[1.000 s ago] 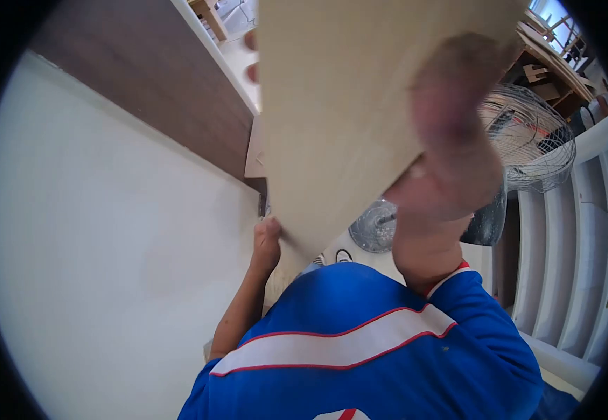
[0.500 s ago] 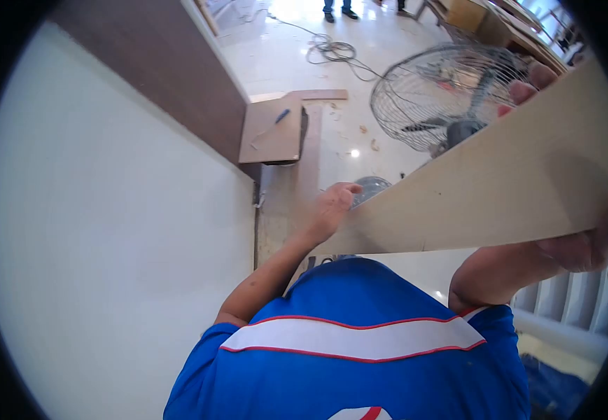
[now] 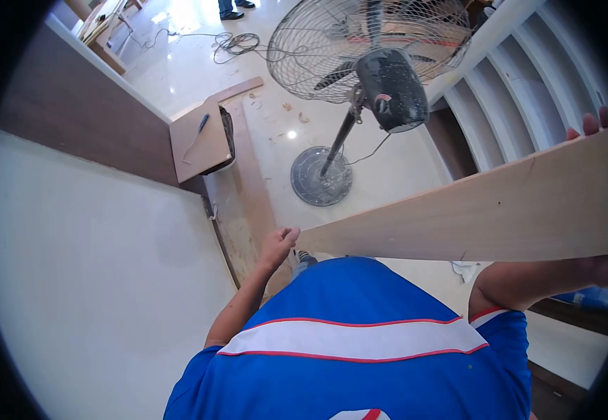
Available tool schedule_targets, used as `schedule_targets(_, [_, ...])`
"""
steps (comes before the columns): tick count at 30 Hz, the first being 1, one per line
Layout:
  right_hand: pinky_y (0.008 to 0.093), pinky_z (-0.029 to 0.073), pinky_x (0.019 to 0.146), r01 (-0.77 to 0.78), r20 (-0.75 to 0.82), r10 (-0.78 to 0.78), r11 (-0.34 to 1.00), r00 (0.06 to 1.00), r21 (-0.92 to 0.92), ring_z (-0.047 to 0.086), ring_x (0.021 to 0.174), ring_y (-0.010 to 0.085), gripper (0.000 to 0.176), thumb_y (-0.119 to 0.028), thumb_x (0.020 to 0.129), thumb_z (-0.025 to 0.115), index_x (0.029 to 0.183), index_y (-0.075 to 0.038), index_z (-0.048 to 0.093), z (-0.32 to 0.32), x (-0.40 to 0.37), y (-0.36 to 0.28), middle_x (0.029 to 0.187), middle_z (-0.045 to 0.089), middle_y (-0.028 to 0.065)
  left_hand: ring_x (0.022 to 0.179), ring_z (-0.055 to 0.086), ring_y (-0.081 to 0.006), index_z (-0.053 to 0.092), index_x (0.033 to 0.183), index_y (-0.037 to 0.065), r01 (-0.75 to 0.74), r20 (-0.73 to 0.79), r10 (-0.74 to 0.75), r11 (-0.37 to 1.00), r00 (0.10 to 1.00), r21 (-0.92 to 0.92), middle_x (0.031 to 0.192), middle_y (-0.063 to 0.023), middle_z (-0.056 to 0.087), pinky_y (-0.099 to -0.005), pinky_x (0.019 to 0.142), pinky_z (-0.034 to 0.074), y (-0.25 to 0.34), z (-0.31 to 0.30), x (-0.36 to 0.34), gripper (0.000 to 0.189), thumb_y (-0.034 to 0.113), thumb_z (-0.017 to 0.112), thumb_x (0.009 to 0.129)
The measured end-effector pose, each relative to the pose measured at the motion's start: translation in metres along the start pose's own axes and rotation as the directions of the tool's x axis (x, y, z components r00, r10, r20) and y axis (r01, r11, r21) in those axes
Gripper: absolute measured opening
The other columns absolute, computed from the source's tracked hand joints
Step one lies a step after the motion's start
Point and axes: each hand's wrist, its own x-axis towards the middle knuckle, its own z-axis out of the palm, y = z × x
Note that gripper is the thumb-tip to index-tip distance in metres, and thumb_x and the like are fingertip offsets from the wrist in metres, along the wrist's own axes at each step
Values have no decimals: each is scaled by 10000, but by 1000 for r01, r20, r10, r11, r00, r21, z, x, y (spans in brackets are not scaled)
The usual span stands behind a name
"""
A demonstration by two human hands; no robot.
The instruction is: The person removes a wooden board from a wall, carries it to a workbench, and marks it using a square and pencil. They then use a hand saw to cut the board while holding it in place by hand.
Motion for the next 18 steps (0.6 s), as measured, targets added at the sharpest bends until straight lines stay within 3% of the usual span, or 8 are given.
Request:
schedule_targets(2, [544,485,1050,-140,60,133,981,989,137,547,1311,397,794,-552,1030,462,1594,-35,250,-18,-1,-4,1490,439,332,832,694,-230,727,1028,-53,33,39,-42,976,998,216,893,-164,724,-382,775,542,0,12,6,543,481,641,979])
schedule_targets(5, [569,452,1092,-294,132,267,916,955,272,506,1356,430,822,-560,1025,450,1606,-25,221,-43,1,-2,1528,393,339,853,713,-329,740,1001,-49,-82,5,86,925,996,372,917,-225,732,-425,799,545,-16,41,20,557,496,634,964])
schedule_targets(7, [586,430,1120,-348,176,306,881,936,320,479,1386,453,842,-566,1021,442,1613,-18,201,-62,1,-2,1554,363,344,919,714,-382,751,998,-41,-10,99,-42,881,994,473,944,-238,739,-452,829,546,-6,58,34,563,509,641,946])
schedule_targets(8, [595,419,1134,-376,196,326,864,925,336,465,1402,464,851,-568,1019,438,1617,-15,191,-72,-1,0,1566,348,347,928,718,-374,758,990,-32,-75,68,49,879,996,470,954,-240,741,-449,822,548,-32,73,50,568,522,646,934])
schedule_targets(10, [612,397,1162,-381,185,333,827,925,414,438,1432,486,871,-574,1015,431,1624,-8,171,-88,-5,15,1592,317,352,928,724,-361,759,1005,-32,-64,67,38,891,997,449,963,-241,743,-440,827,549,-7,98,53,566,521,663,925])
schedule_targets(12, [625,413,1143,-275,89,276,768,957,579,447,1416,515,870,-595,1026,403,1628,-13,169,-95,-12,38,1576,328,374,930,727,-350,757,1022,-34,-8,28,-5,891,1000,455,977,-243,744,-435,831,549,20,125,58,565,515,669,924])
schedule_targets(16, [630,443,1113,-253,27,294,767,955,590,464,1394,535,881,-626,1032,396,1624,-10,185,-142,-9,82,1559,342,392,916,722,-323,749,1064,-39,-64,-18,73,951,997,302,1014,-224,753,-426,838,545,65,193,68,580,522,664,942])
schedule_targets(18, [624,452,1108,-259,9,325,735,946,627,467,1389,541,883,-627,1032,411,1622,-6,195,-156,-3,101,1551,349,398,930,713,-329,747,1045,-34,-81,-22,95,932,995,354,998,-207,748,-422,850,541,92,221,74,602,551,646,950])
